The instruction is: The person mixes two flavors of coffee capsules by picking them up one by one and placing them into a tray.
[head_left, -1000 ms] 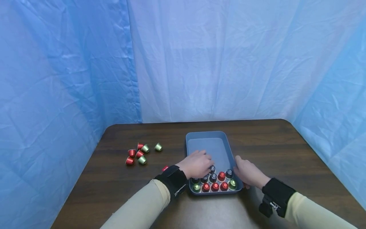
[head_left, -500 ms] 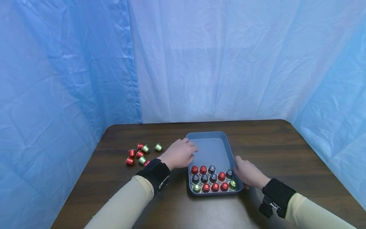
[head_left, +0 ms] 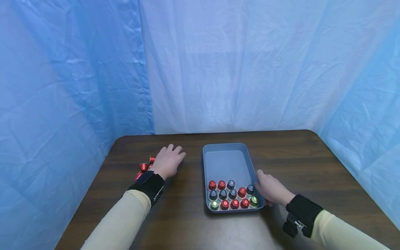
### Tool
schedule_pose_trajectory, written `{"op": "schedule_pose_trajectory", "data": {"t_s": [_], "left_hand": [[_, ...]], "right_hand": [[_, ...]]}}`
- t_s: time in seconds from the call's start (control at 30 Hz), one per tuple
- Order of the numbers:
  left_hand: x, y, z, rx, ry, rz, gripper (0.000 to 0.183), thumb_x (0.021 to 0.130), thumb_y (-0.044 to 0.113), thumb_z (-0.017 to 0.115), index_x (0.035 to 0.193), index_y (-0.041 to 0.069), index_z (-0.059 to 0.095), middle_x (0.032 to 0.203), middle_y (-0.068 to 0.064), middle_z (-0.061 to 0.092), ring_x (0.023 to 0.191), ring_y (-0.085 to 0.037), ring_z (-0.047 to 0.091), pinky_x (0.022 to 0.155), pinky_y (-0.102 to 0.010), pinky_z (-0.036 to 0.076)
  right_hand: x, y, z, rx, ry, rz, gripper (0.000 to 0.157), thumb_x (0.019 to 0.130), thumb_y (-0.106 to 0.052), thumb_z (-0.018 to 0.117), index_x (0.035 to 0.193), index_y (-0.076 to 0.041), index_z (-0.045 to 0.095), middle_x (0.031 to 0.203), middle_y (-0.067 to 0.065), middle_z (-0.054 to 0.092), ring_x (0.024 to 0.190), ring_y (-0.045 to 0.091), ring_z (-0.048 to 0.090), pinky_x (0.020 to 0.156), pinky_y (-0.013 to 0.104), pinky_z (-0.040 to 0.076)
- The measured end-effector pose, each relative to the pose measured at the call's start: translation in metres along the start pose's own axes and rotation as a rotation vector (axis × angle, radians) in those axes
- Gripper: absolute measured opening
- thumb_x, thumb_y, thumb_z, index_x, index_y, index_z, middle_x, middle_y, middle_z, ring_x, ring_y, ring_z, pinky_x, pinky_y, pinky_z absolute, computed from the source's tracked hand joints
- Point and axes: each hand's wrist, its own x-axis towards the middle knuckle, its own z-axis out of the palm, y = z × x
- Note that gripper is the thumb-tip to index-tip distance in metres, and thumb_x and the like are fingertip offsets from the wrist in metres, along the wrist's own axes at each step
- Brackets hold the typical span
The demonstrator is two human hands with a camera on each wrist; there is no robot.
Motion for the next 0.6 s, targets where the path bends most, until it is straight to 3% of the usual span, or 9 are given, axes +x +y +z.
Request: {"op": "schedule_pose_trajectory", "data": {"t_s": [0.2,0.6], "left_hand": [[-0.004,-0.010,0.012,0.058,-0.002,-0.008,0.051,0.085,0.016,0.085,0.133,0.015,0.067,0.129,-0.011,0.062,0.114,-0.034,0.054,0.097,-0.050,0.050],[-0.008,-0.016,0.023,0.092,-0.031,-0.011,0.049,0.074,0.016,0.093,0.119,0.015,0.076,0.115,-0.010,0.068,0.108,-0.032,0.056,0.095,-0.047,0.049]], "right_hand": [[0.000,0.000,0.001,-0.001,0.000,0.004,0.034,0.103,-0.011,0.056,0.130,0.005,0.042,0.086,0.013,0.058,0.051,0.023,0.059,0.049,0.035,0.050],[-0.001,0.000,0.001,0.010,0.000,0.005,0.033,0.103,-0.010,0.055,0.129,0.005,0.042,0.086,0.013,0.057,0.051,0.023,0.059,0.048,0.035,0.050]]}}
